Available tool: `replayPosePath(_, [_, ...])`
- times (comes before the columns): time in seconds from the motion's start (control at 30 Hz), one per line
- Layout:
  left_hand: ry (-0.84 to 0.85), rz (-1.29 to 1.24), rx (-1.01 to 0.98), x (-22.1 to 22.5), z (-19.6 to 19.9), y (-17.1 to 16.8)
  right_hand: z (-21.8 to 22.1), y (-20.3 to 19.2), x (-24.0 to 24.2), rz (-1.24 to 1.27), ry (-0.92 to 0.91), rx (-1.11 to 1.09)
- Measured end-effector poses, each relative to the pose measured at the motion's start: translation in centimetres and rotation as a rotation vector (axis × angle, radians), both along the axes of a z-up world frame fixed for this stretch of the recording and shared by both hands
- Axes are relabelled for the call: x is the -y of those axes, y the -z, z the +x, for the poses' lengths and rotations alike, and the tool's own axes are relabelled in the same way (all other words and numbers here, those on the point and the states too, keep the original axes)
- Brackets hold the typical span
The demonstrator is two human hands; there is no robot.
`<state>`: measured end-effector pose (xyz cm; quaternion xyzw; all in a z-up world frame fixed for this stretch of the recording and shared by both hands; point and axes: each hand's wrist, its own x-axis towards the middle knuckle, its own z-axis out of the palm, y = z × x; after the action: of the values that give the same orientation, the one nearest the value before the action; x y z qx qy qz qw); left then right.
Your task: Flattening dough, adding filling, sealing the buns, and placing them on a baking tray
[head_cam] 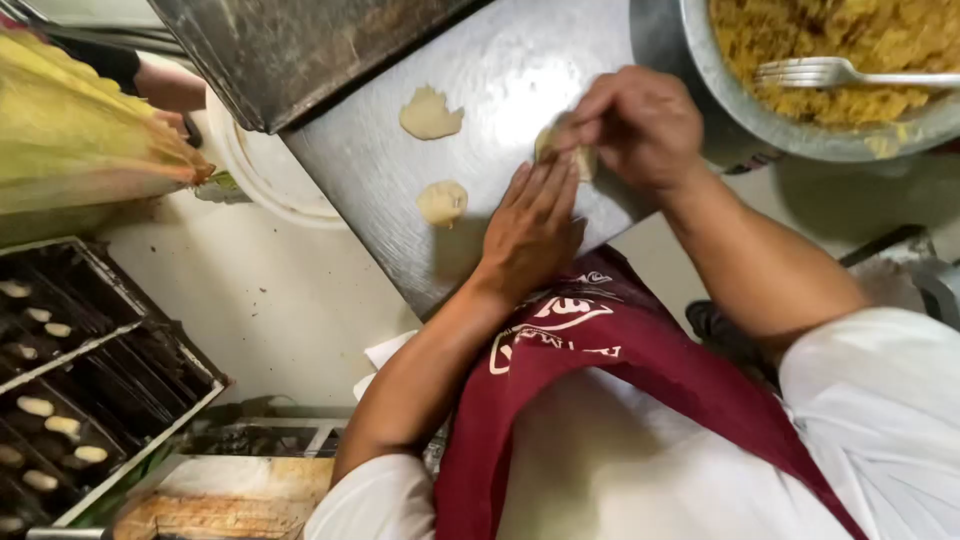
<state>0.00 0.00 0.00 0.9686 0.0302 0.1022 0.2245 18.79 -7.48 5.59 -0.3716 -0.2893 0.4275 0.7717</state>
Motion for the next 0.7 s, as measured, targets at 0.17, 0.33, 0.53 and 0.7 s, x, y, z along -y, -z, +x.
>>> replayPosePath(0.17, [-0.047, 0.022, 0.114, 0.3, -0.7, -1.0, -3.0, 5.4, -3.9, -0.226, -0.037, 0.018])
replayPosePath(0.33, [-0.045, 0.133, -0.128, 0.5, -2.4, -1.9, 0.2, 8.6, -3.9, -0.075, -0.047, -0.101])
replayPosePath(0.53, [-0.178, -0.003, 0.396, -1.2, 1.2, -6.0, 3.4, -3.4, 0.3, 0.206, -0.527, -0.324])
replayPosePath(0.7, [-0.153, -0.309, -0.178, -4.2, 6.0, -1.3, 11.7, -13.9, 12.3, -0.350, 0.013, 1.561])
